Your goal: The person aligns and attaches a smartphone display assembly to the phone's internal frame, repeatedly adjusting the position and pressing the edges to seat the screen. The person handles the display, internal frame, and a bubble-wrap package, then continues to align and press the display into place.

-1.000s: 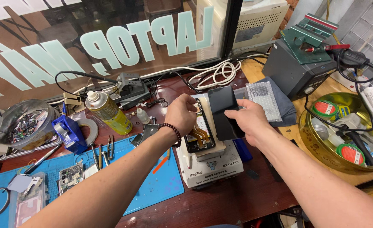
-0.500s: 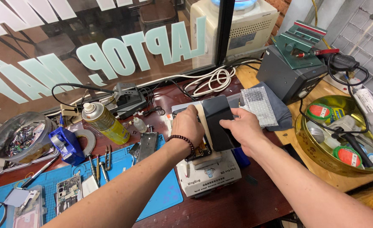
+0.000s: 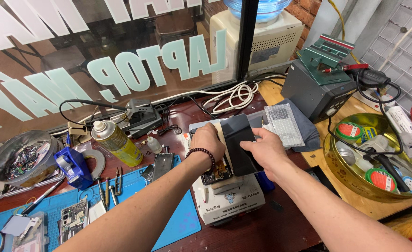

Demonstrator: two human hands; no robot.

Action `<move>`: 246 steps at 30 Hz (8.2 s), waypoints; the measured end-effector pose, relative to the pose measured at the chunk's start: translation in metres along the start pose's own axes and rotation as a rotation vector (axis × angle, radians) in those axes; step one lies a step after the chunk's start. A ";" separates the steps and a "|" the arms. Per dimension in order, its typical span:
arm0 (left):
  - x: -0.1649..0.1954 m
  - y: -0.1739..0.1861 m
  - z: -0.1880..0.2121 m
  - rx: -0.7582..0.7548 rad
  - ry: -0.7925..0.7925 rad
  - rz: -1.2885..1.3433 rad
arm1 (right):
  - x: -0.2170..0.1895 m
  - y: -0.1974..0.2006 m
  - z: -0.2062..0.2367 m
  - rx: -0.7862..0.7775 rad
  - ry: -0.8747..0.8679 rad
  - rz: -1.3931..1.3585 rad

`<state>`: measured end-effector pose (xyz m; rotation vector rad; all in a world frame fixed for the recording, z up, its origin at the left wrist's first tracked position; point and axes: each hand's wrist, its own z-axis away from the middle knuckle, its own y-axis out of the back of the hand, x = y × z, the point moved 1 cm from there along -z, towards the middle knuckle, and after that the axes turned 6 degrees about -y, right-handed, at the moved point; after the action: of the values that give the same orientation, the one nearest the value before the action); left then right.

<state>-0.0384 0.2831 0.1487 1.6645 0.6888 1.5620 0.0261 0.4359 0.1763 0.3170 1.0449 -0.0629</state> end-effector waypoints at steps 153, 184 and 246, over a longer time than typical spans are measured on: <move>-0.002 0.021 0.038 -0.542 0.275 0.295 | 0.019 -0.016 -0.010 -0.122 0.192 -0.049; -0.006 0.014 0.035 -0.506 0.301 0.307 | 0.015 -0.018 -0.011 -0.106 0.187 -0.004; -0.012 0.052 0.062 -0.075 -0.293 -0.202 | -0.033 -0.034 -0.030 0.168 0.231 0.742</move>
<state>0.0163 0.2341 0.1842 1.6672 0.6142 1.1598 -0.0225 0.4090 0.1832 0.8629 1.0947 0.5667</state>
